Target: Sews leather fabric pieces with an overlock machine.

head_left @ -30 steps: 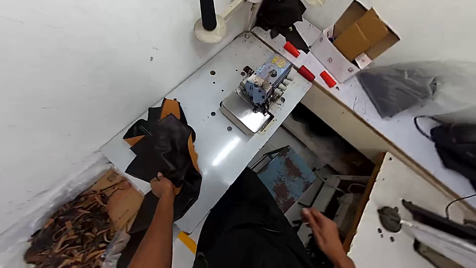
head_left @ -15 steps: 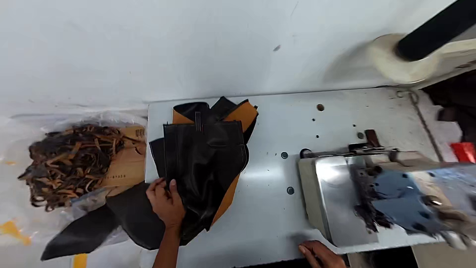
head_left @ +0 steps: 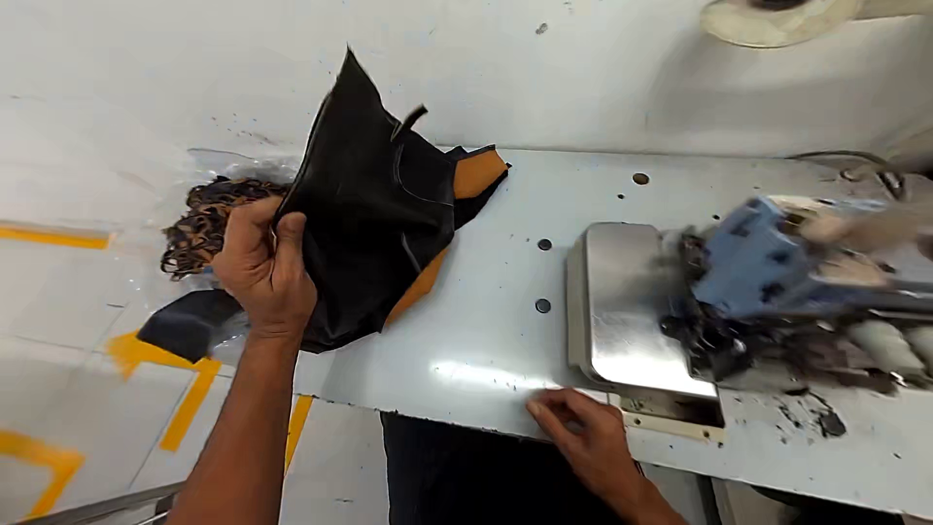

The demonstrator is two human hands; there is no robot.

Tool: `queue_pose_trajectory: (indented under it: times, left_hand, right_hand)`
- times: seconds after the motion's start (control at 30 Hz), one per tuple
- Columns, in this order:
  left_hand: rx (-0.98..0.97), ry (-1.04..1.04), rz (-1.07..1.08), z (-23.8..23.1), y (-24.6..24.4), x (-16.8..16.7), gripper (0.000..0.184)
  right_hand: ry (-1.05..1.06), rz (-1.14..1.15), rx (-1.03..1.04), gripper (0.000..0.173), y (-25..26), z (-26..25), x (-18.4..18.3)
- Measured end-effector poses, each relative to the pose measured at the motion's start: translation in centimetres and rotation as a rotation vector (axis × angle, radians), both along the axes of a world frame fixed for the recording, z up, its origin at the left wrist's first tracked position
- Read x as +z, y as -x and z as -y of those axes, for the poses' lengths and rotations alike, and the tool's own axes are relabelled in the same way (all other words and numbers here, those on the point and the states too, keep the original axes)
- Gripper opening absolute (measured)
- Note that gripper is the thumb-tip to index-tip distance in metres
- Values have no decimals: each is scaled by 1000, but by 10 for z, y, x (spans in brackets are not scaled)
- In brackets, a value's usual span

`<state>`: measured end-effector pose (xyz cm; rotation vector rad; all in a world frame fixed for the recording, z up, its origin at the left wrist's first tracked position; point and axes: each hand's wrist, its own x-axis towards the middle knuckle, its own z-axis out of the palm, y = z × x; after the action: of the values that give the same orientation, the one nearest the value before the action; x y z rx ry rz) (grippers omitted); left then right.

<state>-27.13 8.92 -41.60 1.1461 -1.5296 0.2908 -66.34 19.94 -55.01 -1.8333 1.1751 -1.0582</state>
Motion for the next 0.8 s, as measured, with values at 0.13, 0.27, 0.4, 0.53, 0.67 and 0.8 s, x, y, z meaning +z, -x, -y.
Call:
queue_pose_trajectory:
  times: [0.13, 0.27, 0.4, 0.53, 0.67, 0.8]
  left_hand:
    - [-226, 83, -57, -60, 54, 93, 15]
    - [-222, -9, -193, -111, 75, 118, 14]
    - [-75, -404, -520, -156, 88, 113, 14]
    - [25, -929, -702, -170, 106, 65, 29]
    - [70, -961, -268, -137, 139, -44, 30]
    - [-310, -791, 159, -88, 200, -30, 70]
  right_hand:
    - [-358, 280, 42, 67, -35, 35, 79]
    - [-392, 755, 80, 67, -56, 52, 137]
    - [-187, 821, 25, 20, -43, -2, 152]
    - [-556, 961, -81, 23, 7, -77, 137]
    - [-902, 784, -399, 27, 39, -63, 61]
    - [-921, 755, -357, 26, 48, -62, 55]
